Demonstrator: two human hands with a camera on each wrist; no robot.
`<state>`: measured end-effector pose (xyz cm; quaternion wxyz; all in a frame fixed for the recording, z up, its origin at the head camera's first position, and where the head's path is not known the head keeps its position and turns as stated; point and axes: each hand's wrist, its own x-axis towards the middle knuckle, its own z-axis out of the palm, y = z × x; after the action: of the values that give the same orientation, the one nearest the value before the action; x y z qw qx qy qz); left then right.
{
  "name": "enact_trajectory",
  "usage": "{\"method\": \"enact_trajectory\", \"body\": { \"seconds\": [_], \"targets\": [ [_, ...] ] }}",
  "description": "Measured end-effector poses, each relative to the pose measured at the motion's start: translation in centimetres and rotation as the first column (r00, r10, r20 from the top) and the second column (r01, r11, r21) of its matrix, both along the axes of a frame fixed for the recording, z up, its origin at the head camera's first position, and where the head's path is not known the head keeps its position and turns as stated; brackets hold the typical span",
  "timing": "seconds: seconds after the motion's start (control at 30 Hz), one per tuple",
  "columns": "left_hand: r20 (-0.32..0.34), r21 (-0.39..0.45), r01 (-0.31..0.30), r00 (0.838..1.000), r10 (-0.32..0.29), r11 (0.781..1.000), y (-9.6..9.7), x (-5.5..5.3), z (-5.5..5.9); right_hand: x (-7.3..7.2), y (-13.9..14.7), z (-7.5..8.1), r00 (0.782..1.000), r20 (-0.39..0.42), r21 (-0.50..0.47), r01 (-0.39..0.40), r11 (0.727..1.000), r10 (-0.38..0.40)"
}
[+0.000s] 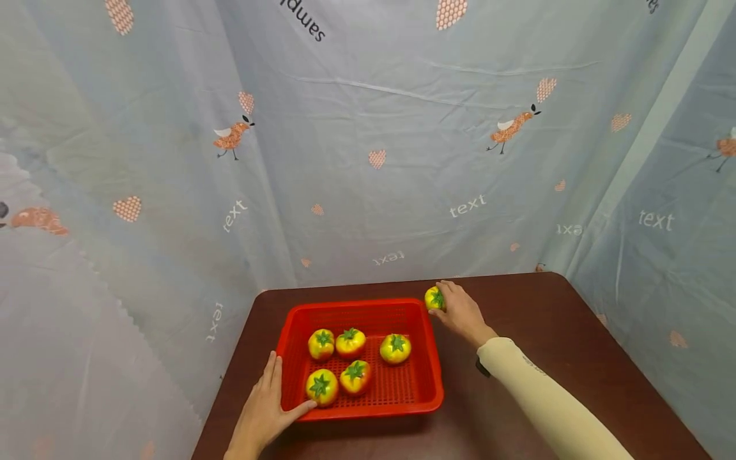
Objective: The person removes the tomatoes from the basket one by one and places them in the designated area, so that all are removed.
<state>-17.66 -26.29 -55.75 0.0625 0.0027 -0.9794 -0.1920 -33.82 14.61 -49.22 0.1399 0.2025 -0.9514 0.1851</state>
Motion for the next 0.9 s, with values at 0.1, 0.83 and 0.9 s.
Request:
{"method": "enact_trajectory", "body": {
  "seconds": [0.1, 0.83, 0.9],
  "targets": [
    [0.008, -0.014, -0.003, 1.0, 0.003, 1.0, -0.1, 0.2, -0.1, 0.1, 0.4, -0.9, 0.999, 0.02, 0.013, 0.028, 1.0, -0.028],
    [-0.012, -0.006, 0.002, 1.0, -0.002, 1.0, 0.0, -0.2, 0.1, 0.0, 0.8, -5.8, 0.978, 0.124, -0.053, 0.178, 0.983, -0.17],
    [0.003, -0.002, -0.001, 1.0, 0.001, 1.0, 0.1, -0.2, 0.1, -0.1, 0.8, -6.2, 0.977, 0.12, -0.039, 0.184, 0.982, -0.178]
  ]
}}
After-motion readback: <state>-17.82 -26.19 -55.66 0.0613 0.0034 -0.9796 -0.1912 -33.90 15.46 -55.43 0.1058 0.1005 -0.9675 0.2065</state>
